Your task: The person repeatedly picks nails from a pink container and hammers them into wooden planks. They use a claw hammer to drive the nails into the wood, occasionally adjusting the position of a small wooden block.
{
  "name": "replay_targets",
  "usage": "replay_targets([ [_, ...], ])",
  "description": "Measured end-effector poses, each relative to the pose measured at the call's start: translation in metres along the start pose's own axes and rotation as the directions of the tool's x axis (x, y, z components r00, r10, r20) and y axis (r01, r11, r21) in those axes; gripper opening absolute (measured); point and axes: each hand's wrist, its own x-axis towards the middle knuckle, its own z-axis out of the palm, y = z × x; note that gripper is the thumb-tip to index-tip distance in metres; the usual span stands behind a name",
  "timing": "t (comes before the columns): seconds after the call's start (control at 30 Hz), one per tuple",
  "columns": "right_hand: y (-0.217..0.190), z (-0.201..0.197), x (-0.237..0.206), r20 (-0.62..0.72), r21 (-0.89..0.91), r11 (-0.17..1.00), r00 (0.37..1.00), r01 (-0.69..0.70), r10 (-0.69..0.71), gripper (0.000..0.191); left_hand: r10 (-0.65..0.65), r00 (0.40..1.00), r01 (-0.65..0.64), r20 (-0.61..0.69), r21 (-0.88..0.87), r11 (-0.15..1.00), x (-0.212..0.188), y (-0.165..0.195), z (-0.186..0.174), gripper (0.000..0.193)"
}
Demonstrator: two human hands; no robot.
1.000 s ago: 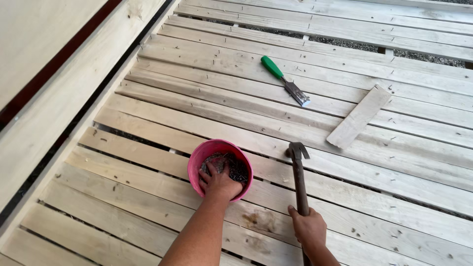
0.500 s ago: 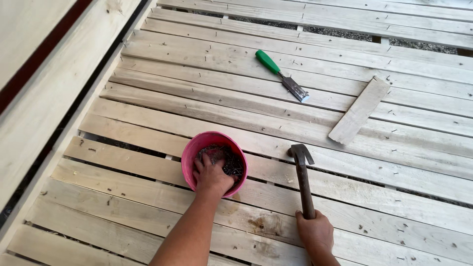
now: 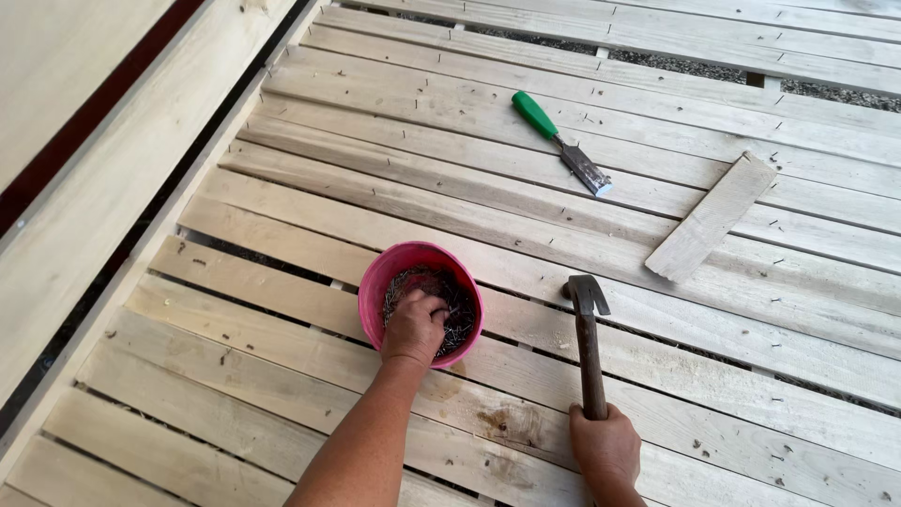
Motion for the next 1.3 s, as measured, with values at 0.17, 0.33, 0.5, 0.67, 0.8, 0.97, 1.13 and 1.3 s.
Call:
replay_targets([
  [0.17,-0.003,-0.003,-0.002,0.040,0.014,0.999,0.999,-0.033,0.032,0.043,0.080,0.969,-0.088,-0.235,-0.024,0.996,-0.003,0.005,-0.004,0.011],
  [0.33,-0.002,-0.005,-0.004,0.005,-0.012,1.000,1.000,-0.004,0.004,0.043,-0.007,0.976,-0.021,-0.219,-0.126,0.992,0.003,0.005,0.003,0.015],
  [0.5,0.000,-0.004,-0.004,-0.046,0.014,1.000,0.999,0.020,-0.020,0.043,0.124,0.968,-0.146,-0.217,-0.089,0.985,0.022,-0.005,0.011,0.018],
  [0.67,0.003,-0.003,-0.004,-0.001,0.037,0.998,0.999,-0.046,0.046,0.043,0.167,0.975,-0.173,-0.148,-0.026,0.985,0.038,-0.040,-0.006,0.027],
  [0.8,0.007,-0.002,-0.004,-0.038,0.025,0.999,0.999,-0.024,0.025,0.042,0.161,0.975,-0.169,-0.151,-0.045,0.985,0.043,-0.039,-0.013,0.029],
  [0.97,0.005,-0.001,-0.003,-0.007,0.006,0.999,0.999,-0.040,0.040,0.039,-0.039,0.998,0.039,0.050,-0.012,0.999,0.034,-0.022,-0.023,0.024],
  [1.13,0.005,-0.003,-0.003,-0.043,0.024,1.000,0.999,-0.020,0.021,0.039,0.291,0.947,-0.289,-0.139,0.033,0.957,0.029,-0.020,-0.030,0.013],
  [1.3,0.005,-0.004,0.002,-0.006,0.029,0.999,1.000,-0.018,0.018,0.039,0.233,0.968,-0.237,-0.095,-0.040,0.971,0.034,-0.025,-0.024,0.017],
])
